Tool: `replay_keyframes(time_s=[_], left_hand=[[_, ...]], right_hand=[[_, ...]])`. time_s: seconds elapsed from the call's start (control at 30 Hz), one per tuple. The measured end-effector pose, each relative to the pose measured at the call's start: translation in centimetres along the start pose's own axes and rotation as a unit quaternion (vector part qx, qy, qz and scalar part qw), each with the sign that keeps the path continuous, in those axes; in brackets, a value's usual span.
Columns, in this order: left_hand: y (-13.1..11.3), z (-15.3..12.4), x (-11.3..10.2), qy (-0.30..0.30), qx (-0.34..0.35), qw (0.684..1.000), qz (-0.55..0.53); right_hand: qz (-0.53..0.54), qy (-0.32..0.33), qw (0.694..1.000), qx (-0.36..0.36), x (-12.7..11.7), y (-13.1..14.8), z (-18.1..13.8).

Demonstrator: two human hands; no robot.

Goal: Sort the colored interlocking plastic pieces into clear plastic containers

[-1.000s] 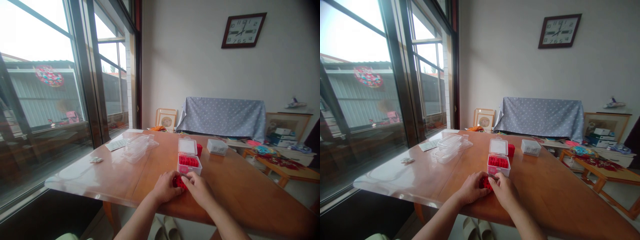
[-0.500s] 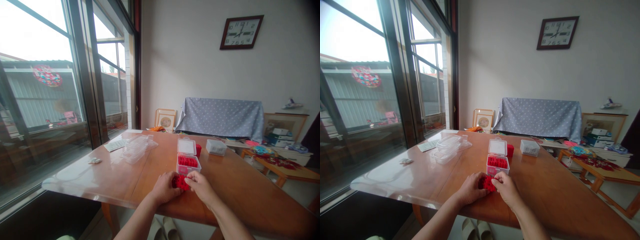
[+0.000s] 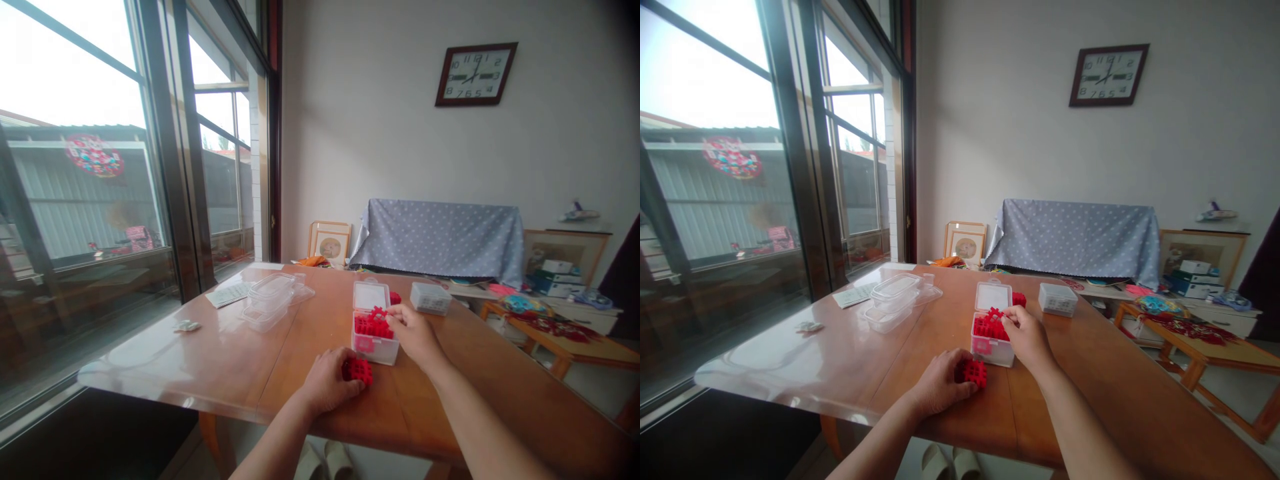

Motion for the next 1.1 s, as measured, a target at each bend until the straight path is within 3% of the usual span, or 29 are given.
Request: replay_keyframes(time_s=[0.13,0.47,0.97,1.1], left_hand=[[0.3,0.1,0.1,-0.002,0.001,1.0,-0.001],[0.6,0.2,0.3,0.001,0.008,1.0,-0.008],[0.5,0.2,0.4,0.007,0.006,1.0,0.005],[0.7,0.2,0.3,0.0,0.002,1.0,0.0]], right_hand=[[-0.094,0.05,0.994,-0.025,1.7,-0.4,1.3],[-0.181,0.14,0.971,-0.071,5.5,1.1,0.4],[-0.191,0.156,0.966,-0.071,6.3,0.7,-0.1],[-0.17,0.109,0.975,-0.094,5.2,1.8,-0.5]])
Point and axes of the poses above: each hand's wrist, its own z-axis towards the middle knuckle, its own x-axis out of the palm, y = z × x, the point moved 10 cm from there along z, towards the middle knuckle, and after that the axes turned 6 degrees about y, right-handed, at the moved point
